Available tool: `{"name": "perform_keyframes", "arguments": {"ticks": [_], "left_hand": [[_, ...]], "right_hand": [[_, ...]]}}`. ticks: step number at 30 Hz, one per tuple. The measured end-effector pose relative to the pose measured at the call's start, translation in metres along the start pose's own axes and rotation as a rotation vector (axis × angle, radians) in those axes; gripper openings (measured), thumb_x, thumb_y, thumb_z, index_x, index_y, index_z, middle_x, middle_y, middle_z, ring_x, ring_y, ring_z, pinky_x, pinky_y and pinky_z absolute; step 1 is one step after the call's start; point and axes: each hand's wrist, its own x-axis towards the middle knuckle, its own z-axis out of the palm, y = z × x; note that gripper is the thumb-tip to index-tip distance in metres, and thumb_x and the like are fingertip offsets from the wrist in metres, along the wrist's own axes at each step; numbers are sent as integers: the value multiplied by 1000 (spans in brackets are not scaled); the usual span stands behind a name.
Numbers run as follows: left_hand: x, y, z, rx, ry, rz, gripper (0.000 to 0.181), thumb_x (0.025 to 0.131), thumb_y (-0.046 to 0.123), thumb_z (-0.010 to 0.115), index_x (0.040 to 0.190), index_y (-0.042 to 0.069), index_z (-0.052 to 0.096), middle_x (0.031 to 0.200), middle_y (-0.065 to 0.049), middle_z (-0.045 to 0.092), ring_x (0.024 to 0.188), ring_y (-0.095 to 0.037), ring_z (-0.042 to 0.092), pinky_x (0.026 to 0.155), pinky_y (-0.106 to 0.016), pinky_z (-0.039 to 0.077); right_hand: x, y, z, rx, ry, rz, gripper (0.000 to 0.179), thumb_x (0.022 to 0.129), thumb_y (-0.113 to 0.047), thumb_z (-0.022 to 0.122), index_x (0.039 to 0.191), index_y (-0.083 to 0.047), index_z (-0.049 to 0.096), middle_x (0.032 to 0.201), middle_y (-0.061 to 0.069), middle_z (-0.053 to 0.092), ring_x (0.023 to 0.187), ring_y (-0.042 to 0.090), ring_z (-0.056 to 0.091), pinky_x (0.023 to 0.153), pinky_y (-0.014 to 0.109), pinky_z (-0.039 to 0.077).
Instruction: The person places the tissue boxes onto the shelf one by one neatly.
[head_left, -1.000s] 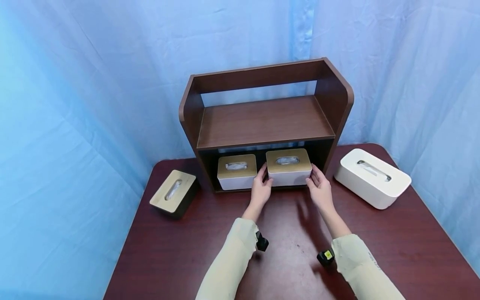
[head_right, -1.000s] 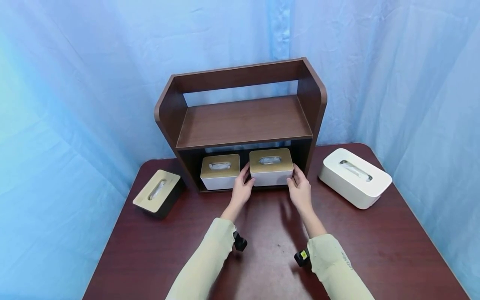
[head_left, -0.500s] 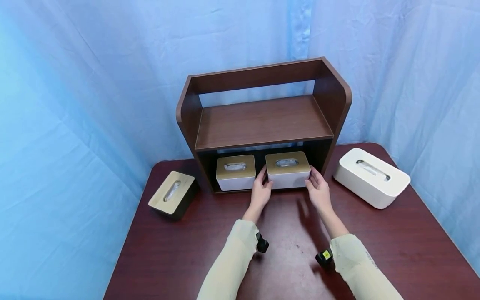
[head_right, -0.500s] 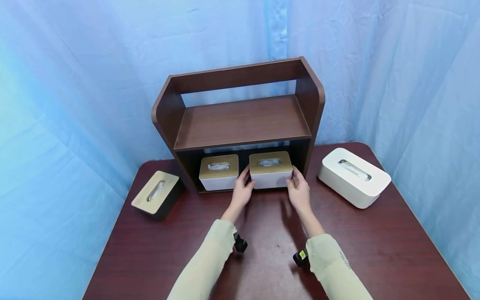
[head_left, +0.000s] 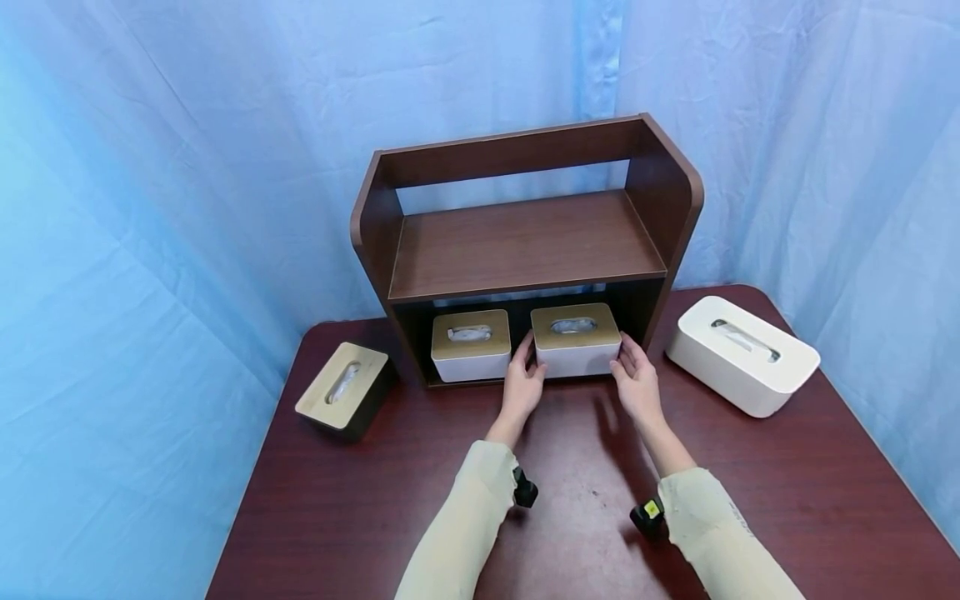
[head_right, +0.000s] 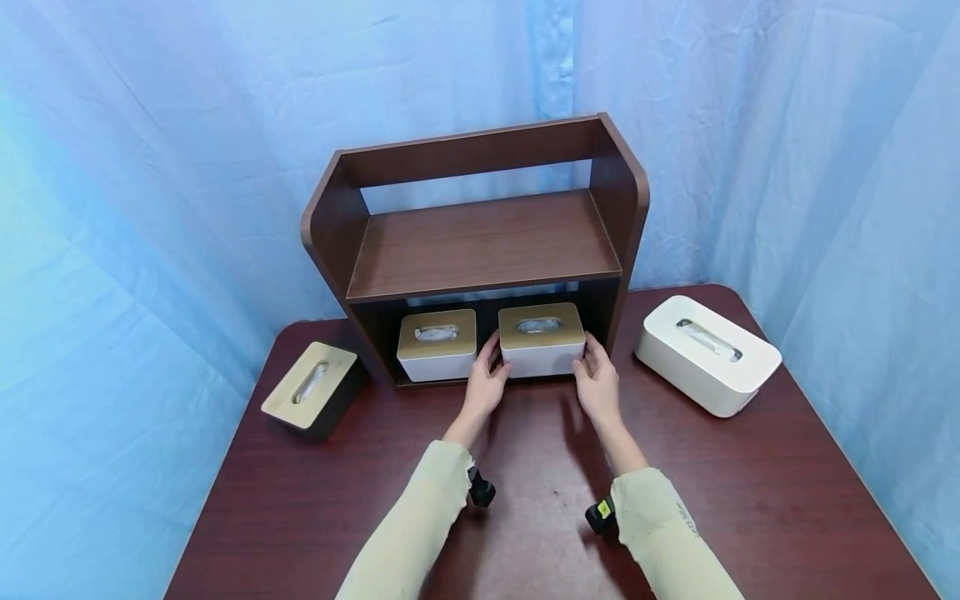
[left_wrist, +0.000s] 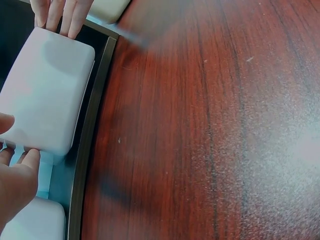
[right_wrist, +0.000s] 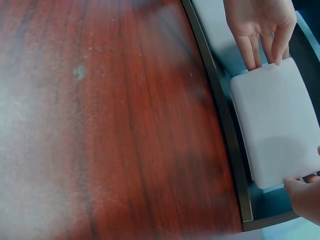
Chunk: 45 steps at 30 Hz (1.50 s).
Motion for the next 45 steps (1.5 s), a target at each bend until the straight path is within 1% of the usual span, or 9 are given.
{"name": "perform_keyframes", "arguments": {"ticks": [7,9,16,24,30,38,40,42,45], "left_hand": [[-3,0,1,-5,0,0,64,95,-8,53,155,6,34,157,-19,39,146,-32,38,117,-45,39],[-3,-1,1,-5,0,8,64,95,-9,53,154,5,34,157,-20,39,146,-34,38,117,-46,39],[-6,-3,1,1,-7,-2,65,95,-8,53,155,6,33,157,-20,39,146,-33,38,117,-46,39],[-7,-6,0,0,-2,2,65,94,-9,54,155,7,34,157,-20,39,146,-33,39,117,-46,40],[-12,-9,-1,-26,-2,19,64,93,-10,55,153,3,37,157,-20,38,145,-36,39,115,-47,41],[-26,-14,1,-85,18,11,65,91,-11,57,152,3,39,156,-22,40,143,-38,41,115,-49,41],[-30,-16,1,-92,20,6,64,91,-10,57,152,4,39,156,-22,39,143,-38,42,114,-48,42],[-33,-17,1,-100,23,0,64,92,-9,57,152,5,40,156,-22,39,142,-38,42,114,-48,42],[-38,-19,2,-106,22,-1,63,92,-8,57,152,4,40,156,-22,39,142,-38,42,113,-47,43]], "right_hand": [[-1,5,0,31,10,-2,55,102,2,43,155,1,28,162,21,29,150,32,30,123,46,27],[0,7,1,36,12,-6,56,102,3,43,155,1,28,161,22,30,150,33,29,124,46,27],[-1,10,2,46,15,-6,57,100,6,44,154,3,28,160,24,30,150,35,28,123,47,27],[-2,13,2,22,21,-17,57,99,7,46,154,4,29,159,26,31,148,39,30,122,41,32],[-6,15,0,30,21,-14,58,99,5,48,154,4,29,158,26,33,148,37,33,123,48,28],[-14,21,-4,43,-5,-42,56,99,6,48,151,8,30,157,28,34,145,43,34,122,51,28],[-17,22,-5,40,-11,-45,56,99,5,49,152,7,31,157,27,35,144,42,36,122,45,31],[-20,24,-6,42,-18,-54,55,100,4,49,152,6,31,155,28,37,142,40,39,119,32,37],[-24,26,-9,40,-17,-64,55,100,3,51,151,5,33,152,29,41,136,28,49,107,11,41]]}}
